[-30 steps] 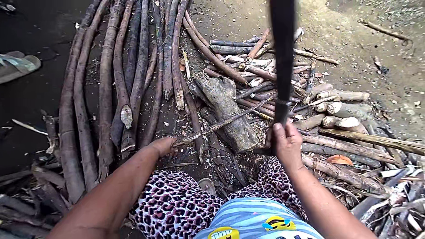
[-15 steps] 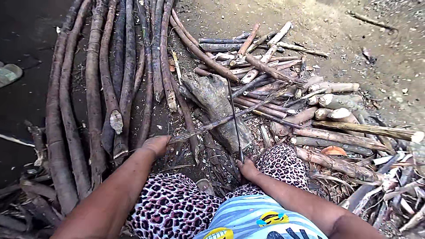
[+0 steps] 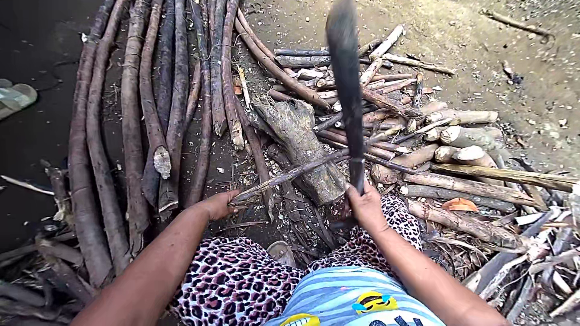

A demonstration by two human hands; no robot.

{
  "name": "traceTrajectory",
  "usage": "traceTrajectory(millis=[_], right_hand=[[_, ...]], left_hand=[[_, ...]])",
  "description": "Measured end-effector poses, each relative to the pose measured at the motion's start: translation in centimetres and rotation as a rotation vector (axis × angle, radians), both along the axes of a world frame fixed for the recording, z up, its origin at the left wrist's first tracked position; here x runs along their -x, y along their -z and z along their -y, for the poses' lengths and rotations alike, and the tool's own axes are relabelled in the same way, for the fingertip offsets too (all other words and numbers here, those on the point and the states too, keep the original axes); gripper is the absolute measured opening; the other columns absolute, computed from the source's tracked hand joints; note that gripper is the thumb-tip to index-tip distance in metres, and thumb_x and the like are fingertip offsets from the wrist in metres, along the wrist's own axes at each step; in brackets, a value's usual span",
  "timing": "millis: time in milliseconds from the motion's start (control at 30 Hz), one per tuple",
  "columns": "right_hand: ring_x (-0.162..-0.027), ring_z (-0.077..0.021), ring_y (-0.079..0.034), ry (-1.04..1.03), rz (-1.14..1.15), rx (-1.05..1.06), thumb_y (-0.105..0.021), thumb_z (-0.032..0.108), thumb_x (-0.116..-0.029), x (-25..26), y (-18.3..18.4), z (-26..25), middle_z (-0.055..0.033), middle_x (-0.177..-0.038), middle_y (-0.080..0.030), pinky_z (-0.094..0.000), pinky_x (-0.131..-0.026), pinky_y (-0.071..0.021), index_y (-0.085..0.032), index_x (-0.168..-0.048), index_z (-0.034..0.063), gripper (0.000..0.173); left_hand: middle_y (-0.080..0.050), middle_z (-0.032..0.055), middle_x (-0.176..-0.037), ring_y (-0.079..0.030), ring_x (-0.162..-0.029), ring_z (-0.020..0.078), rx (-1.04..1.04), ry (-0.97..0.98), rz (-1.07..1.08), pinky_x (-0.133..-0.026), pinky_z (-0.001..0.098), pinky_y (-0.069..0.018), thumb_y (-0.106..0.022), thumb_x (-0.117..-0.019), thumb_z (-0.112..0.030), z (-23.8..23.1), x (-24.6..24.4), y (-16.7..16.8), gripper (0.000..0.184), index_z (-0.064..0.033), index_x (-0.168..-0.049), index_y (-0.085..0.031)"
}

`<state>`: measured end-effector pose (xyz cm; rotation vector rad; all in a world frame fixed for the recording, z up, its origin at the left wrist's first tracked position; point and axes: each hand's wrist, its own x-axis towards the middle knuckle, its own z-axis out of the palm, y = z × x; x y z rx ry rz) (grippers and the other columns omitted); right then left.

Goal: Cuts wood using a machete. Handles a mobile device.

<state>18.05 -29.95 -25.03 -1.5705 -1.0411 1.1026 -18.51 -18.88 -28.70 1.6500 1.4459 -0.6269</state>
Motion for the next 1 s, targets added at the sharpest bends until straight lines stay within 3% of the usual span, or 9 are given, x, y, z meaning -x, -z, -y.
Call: traceTrajectory(millis=[200,333,400,467,600,767,900,933,1000], right_hand=[[-0.048,-0.0081,-0.059,0.237,-0.057,-0.702,-0.057,0.006,-0.1012,-1.0,-7.6,-5.8,0.008,-0.061,-0.057,-0.0297,-0.048,-0.057,-0.051,-0.096,0.0115,0.01],[-0.047,-0.0149,-0.058,0.185,0.1,-0.154,-0.052,0.02,-0.1053,1.0,0.7,-1.9,-0.0036,-0.059,-0.056,-0.0348,-0.05,-0.056,-0.054,-0.099,-0.0021,0.023],[-0.069,-0.0247,-0.063,-0.051,0.224,0.4,-0.054,0.019,-0.1051,1.9,7.5,1.1,-0.0169,-0.084,-0.062,-0.0425,-0.071,-0.0552,-0.058,-0.118,-0.0098,0.032],[-0.074,-0.0261,-0.065,-0.179,0.203,0.755,-0.057,0.02,-0.105,2.6,11.1,1.9,-0.0179,-0.095,-0.063,-0.0445,-0.074,-0.0563,-0.058,-0.123,-0.0052,0.031],[-0.049,-0.0154,-0.054,-0.105,-0.008,0.818,-0.06,0.023,-0.1055,1.8,11.4,1.6,-0.0077,-0.073,-0.055,-0.0324,-0.051,-0.0525,-0.056,-0.116,-0.0023,0.028],[-0.046,-0.0128,-0.048,-0.047,-0.101,0.742,-0.062,0.016,-0.103,0.8,10.4,2.2,-0.0054,-0.068,-0.051,-0.0294,-0.047,-0.0474,-0.058,-0.118,-0.0021,0.024],[-0.046,-0.0133,-0.05,-0.069,-0.044,0.675,-0.062,0.014,-0.1023,0.5,10.2,1.7,-0.0062,-0.067,-0.053,-0.0299,-0.048,-0.049,-0.059,-0.11,-0.002,0.018],[-0.046,-0.0134,-0.05,-0.079,-0.045,0.685,-0.063,0.015,-0.1025,0.5,10.4,1.4,-0.0063,-0.068,-0.053,-0.0302,-0.048,-0.0493,-0.059,-0.111,-0.002,0.019],[-0.045,-0.0131,-0.048,-0.093,-0.11,0.721,-0.061,0.016,-0.1039,1.0,10.5,0.9,-0.005,-0.066,-0.05,-0.0299,-0.046,-0.0486,-0.058,-0.111,-0.0012,0.019]], left_hand=[[-0.056,0.0334,-0.139,-0.055,-0.131,0.0517,-0.074,0.082,-0.215,-0.107,0.0692,-0.0423,-0.057,-0.1059,-0.01,-0.3,-1.8,-0.1,0.051,0.0003,-0.152,-0.038],[-0.057,0.0342,-0.139,-0.056,-0.131,0.0515,-0.074,0.075,-0.23,-0.106,0.0689,-0.0426,-0.055,-0.1071,-0.011,-0.4,-2.0,-0.2,0.052,-0.0005,-0.155,-0.036],[-0.056,0.0335,-0.14,-0.055,-0.132,0.0505,-0.07,0.08,-0.226,-0.108,0.0678,-0.0419,-0.054,-0.1077,-0.011,-0.6,-2.1,-0.1,0.05,-0.0006,-0.154,-0.037],[-0.056,0.0326,-0.141,-0.054,-0.133,0.0499,-0.075,0.098,-0.234,-0.109,0.0664,-0.0411,-0.054,-0.1082,-0.012,-0.8,-2.5,-0.2,0.05,-0.0003,-0.154,-0.037],[-0.058,0.032,-0.137,-0.057,-0.129,0.0474,-0.062,-0.03,-0.049,-0.109,0.0655,-0.041,-0.055,-0.1094,-0.03,-1.3,-1.8,0.0,0.053,-0.0022,-0.153,-0.042],[-0.069,0.0104,-0.084,-0.067,-0.065,0.0189,0.247,-0.477,0.179,-0.065,0.0342,-0.0584,-0.035,-0.1134,-0.045,-0.3,-0.6,-1.1,0.05,-0.0041,-0.129,-0.059],[-0.051,-0.0028,-0.064,-0.046,-0.047,0.0053,0.283,-0.4,0.178,-0.046,0.0201,-0.042,-0.052,-0.1088,-0.04,0.0,-0.2,0.1,0.033,-0.0074,-0.106,-0.059],[-0.049,-0.0019,-0.067,-0.044,-0.05,0.0057,0.175,-0.293,0.146,-0.049,0.0218,-0.0406,-0.058,-0.1071,-0.038,-0.1,-0.3,0.6,0.031,-0.0067,-0.107,-0.06],[-0.064,0.0176,-0.097,-0.061,-0.084,0.0251,-0.012,-0.128,0.05,-0.082,0.0449,-0.0515,-0.064,-0.1047,-0.035,-0.7,-0.6,0.6,0.041,0.0031,-0.12,-0.064]])
